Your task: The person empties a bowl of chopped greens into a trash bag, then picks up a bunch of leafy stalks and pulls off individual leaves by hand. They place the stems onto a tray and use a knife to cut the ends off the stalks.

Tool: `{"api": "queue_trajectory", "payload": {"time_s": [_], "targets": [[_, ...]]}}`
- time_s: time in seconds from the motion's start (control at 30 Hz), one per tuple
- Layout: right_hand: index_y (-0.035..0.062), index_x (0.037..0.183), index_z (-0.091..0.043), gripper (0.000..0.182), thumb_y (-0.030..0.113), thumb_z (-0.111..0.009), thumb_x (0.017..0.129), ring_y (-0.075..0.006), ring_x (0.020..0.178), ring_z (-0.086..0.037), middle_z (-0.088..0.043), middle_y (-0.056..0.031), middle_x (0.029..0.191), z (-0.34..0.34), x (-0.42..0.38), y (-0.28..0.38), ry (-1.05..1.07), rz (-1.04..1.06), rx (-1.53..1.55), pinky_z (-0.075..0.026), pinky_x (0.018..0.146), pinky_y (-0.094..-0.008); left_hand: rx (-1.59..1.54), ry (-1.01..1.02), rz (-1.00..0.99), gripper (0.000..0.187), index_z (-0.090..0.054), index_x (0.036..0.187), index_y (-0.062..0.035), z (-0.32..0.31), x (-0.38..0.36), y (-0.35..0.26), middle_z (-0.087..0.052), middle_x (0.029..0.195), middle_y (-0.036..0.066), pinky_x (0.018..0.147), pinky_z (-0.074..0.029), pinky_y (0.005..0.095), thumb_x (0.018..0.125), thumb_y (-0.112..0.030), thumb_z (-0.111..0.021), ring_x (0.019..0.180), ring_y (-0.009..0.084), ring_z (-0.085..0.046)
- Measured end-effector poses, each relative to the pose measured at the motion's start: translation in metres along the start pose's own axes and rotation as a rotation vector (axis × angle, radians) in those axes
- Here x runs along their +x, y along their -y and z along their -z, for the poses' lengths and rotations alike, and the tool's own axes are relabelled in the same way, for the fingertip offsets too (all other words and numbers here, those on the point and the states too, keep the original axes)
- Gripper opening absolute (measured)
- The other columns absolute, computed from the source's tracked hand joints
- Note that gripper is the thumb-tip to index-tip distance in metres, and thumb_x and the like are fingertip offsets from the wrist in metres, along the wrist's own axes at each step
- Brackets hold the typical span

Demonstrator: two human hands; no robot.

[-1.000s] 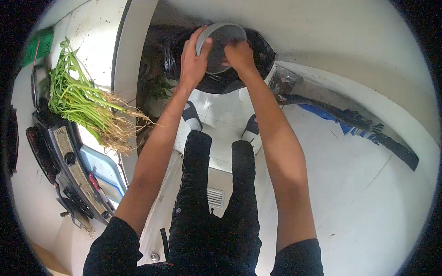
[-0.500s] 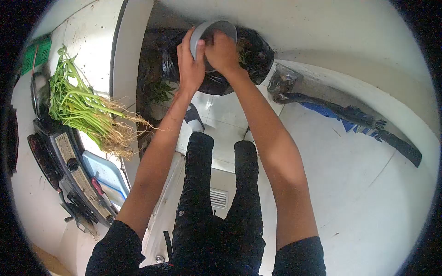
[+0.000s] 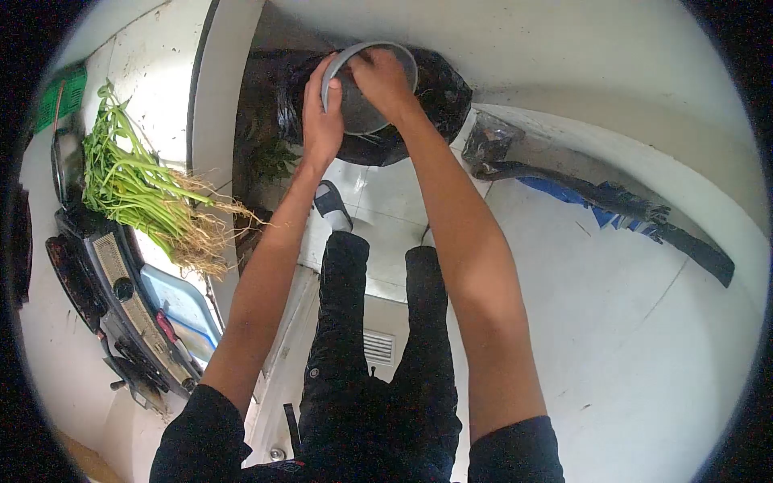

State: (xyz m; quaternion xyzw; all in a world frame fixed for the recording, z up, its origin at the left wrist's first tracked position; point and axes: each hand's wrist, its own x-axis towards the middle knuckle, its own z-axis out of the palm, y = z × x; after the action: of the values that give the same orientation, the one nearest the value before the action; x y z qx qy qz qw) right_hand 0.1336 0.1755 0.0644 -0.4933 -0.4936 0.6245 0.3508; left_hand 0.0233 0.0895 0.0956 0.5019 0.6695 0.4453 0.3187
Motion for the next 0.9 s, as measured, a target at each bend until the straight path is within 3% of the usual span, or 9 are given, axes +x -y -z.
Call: {"api": "queue_trajectory", "payload": {"time_s": [0.1, 0.17, 0.23, 0.4, 0.47, 0.57, 0.63, 0.8, 0.9], "targets": [[-0.0094, 0.096, -0.072, 0.037, 0.025, -0.060, 0.089, -0.0373, 0.094, -0.074, -0.074, -0.0267, 0.093, 0.014, 0.013, -0.019, 0.191, -0.385, -0.240, -0.056, 0.090, -0.0464, 0.027, -0.044, -0.069, 0.053, -0.051, 0.146, -0.0097, -0.002, 0.003, -0.002, -0.053, 0.129, 0.024, 0.104, -0.042, 0.0445, 0.105, -0.042, -0.056, 0.120, 0.0380, -0.052], [-0.0093, 0.103, -0.071, 0.037, 0.023, -0.058, 0.089, -0.0373, 0.096, -0.074, -0.073, -0.0271, 0.099, 0.021, 0.014, -0.022, 0.275, -0.256, -0.689, -0.057, 0.089, -0.0464, 0.076, -0.061, -0.099, 0.055, -0.051, 0.146, -0.0099, -0.001, 0.006, -0.001, -0.051, 0.129, 0.024, 0.103, -0.043, 0.0448, 0.103, -0.042, -0.060, 0.118, 0.0391, -0.051], [-0.0089, 0.112, -0.068, 0.040, 0.022, -0.057, 0.090, -0.0370, 0.099, -0.073, -0.072, -0.0270, 0.105, 0.023, 0.014, -0.016, 0.255, -0.186, -0.629, -0.058, 0.089, -0.0468, 0.133, -0.076, -0.119, 0.053, -0.050, 0.147, -0.0110, -0.002, 0.007, -0.002, -0.051, 0.131, 0.023, 0.106, -0.041, 0.0455, 0.104, -0.041, -0.057, 0.121, 0.0386, -0.050], [-0.0066, 0.132, -0.058, 0.052, 0.024, -0.059, 0.090, -0.0326, 0.106, -0.071, -0.068, -0.0250, 0.122, -0.001, 0.008, 0.002, -0.091, -0.218, 0.290, -0.057, 0.093, -0.0485, 0.136, -0.056, -0.212, 0.057, -0.050, 0.148, -0.0126, -0.004, 0.008, -0.003, -0.049, 0.131, 0.023, 0.106, -0.041, 0.0459, 0.101, -0.044, -0.061, 0.119, 0.0375, -0.049], [-0.0046, 0.134, -0.058, 0.051, 0.025, -0.060, 0.092, -0.0307, 0.111, -0.069, -0.067, -0.0236, 0.124, 0.001, -0.013, 0.026, 0.078, -0.347, 0.168, -0.054, 0.098, -0.0473, 0.132, -0.064, -0.254, 0.059, -0.051, 0.148, -0.0134, -0.003, 0.008, -0.003, -0.049, 0.130, 0.022, 0.106, -0.041, 0.0456, 0.099, -0.043, -0.066, 0.118, 0.0369, -0.049], [-0.0009, 0.137, -0.055, 0.050, 0.027, -0.058, 0.096, -0.0275, 0.112, -0.067, -0.067, -0.0191, 0.124, 0.014, -0.002, -0.012, 0.288, -0.121, -0.581, -0.054, 0.098, -0.0448, 0.216, -0.067, -0.315, 0.062, -0.052, 0.147, -0.0139, 0.000, 0.009, 0.003, -0.049, 0.128, 0.021, 0.105, -0.042, 0.0462, 0.094, -0.039, -0.073, 0.117, 0.0367, -0.048], [0.0014, 0.139, -0.054, 0.049, 0.029, -0.058, 0.098, -0.0266, 0.113, -0.066, -0.067, -0.0164, 0.124, 0.013, 0.006, -0.024, 0.278, -0.056, -0.597, -0.055, 0.097, -0.0437, 0.236, -0.071, -0.303, 0.065, -0.053, 0.146, -0.0176, 0.001, 0.008, 0.003, -0.046, 0.129, 0.021, 0.104, -0.041, 0.0472, 0.088, -0.031, -0.079, 0.117, 0.0382, -0.047], [0.0012, 0.134, -0.058, 0.049, 0.031, -0.062, 0.096, -0.0278, 0.117, -0.064, -0.067, -0.0156, 0.127, -0.008, -0.006, -0.012, 0.131, -0.490, 0.644, -0.056, 0.097, -0.0431, 0.180, -0.054, -0.317, 0.066, -0.054, 0.145, -0.0181, 0.003, 0.009, 0.007, -0.045, 0.129, 0.021, 0.103, -0.042, 0.0482, 0.087, -0.035, -0.080, 0.115, 0.0388, -0.047], [0.0006, 0.129, -0.062, 0.046, 0.030, -0.062, 0.094, -0.0289, 0.119, -0.063, -0.065, -0.0175, 0.130, -0.009, -0.021, -0.007, 0.248, -0.515, 0.238, -0.055, 0.097, -0.0423, 0.111, -0.073, -0.355, 0.065, -0.055, 0.145, -0.0170, 0.006, 0.010, 0.002, -0.045, 0.129, 0.021, 0.101, -0.043, 0.0479, 0.088, -0.039, -0.077, 0.112, 0.0386, -0.049]]}}
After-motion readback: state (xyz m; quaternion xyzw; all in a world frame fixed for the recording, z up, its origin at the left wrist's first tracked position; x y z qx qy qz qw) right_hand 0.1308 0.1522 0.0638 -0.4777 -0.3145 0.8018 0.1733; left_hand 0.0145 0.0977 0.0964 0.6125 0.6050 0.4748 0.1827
